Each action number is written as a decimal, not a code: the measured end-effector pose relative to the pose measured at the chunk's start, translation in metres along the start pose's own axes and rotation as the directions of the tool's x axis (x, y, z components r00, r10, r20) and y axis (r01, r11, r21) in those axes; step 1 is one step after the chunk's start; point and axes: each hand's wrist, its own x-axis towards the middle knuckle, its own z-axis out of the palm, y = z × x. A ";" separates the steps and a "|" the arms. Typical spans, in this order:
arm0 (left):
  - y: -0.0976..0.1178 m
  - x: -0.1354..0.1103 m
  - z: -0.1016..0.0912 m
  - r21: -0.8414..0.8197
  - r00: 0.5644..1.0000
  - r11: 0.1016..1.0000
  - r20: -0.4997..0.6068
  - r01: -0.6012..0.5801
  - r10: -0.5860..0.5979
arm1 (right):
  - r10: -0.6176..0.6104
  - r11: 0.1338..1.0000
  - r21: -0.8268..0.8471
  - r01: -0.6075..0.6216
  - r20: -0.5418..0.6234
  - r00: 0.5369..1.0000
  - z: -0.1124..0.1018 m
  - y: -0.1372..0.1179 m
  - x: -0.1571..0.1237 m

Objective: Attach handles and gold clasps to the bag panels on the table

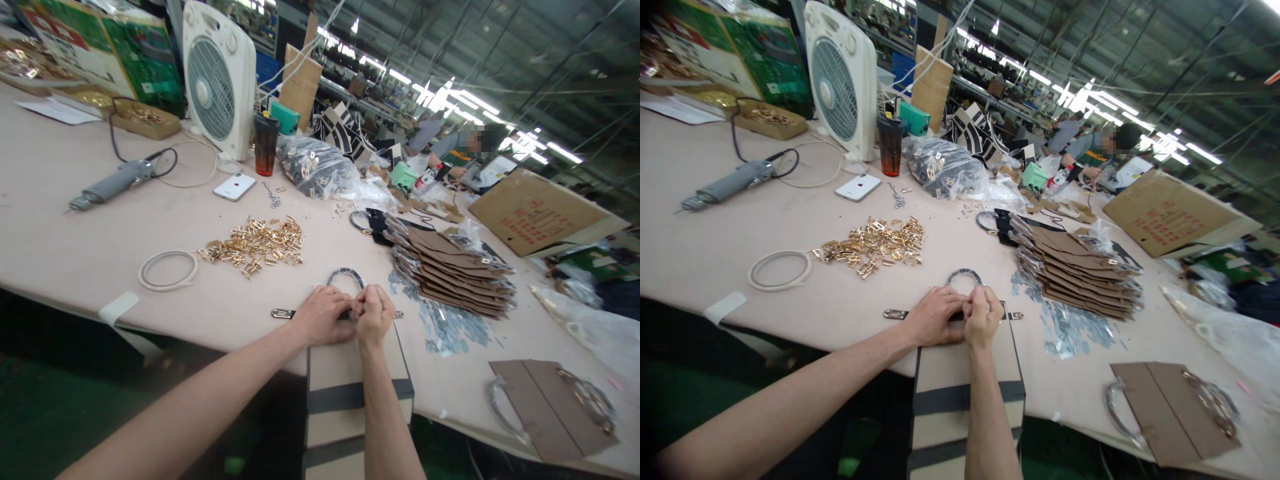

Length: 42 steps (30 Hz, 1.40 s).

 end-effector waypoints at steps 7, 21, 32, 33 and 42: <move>-0.001 0.001 -0.001 0.024 1.000 1.000 -0.002 -0.005 0.005 | 0.066 0.989 0.129 -0.068 0.018 0.998 -0.002 -0.010 0.030; 0.002 0.003 0.002 -0.023 0.999 0.999 -0.037 0.021 -0.022 | 0.007 0.999 -0.037 -0.001 0.143 0.990 0.000 -0.008 0.015; 0.006 0.002 -0.005 -0.027 0.999 0.999 -0.016 0.040 -0.041 | -0.008 0.994 0.112 -0.014 0.198 0.980 -0.005 -0.006 0.003; 0.005 0.001 -0.004 -0.027 0.999 0.999 -0.016 0.038 -0.039 | -0.015 0.991 0.131 -0.010 0.189 0.982 -0.006 -0.007 0.003; 0.004 0.002 -0.002 -0.019 1.000 1.000 -0.008 0.021 -0.021 | -0.007 0.984 0.176 -0.018 0.139 0.990 -0.002 -0.002 0.001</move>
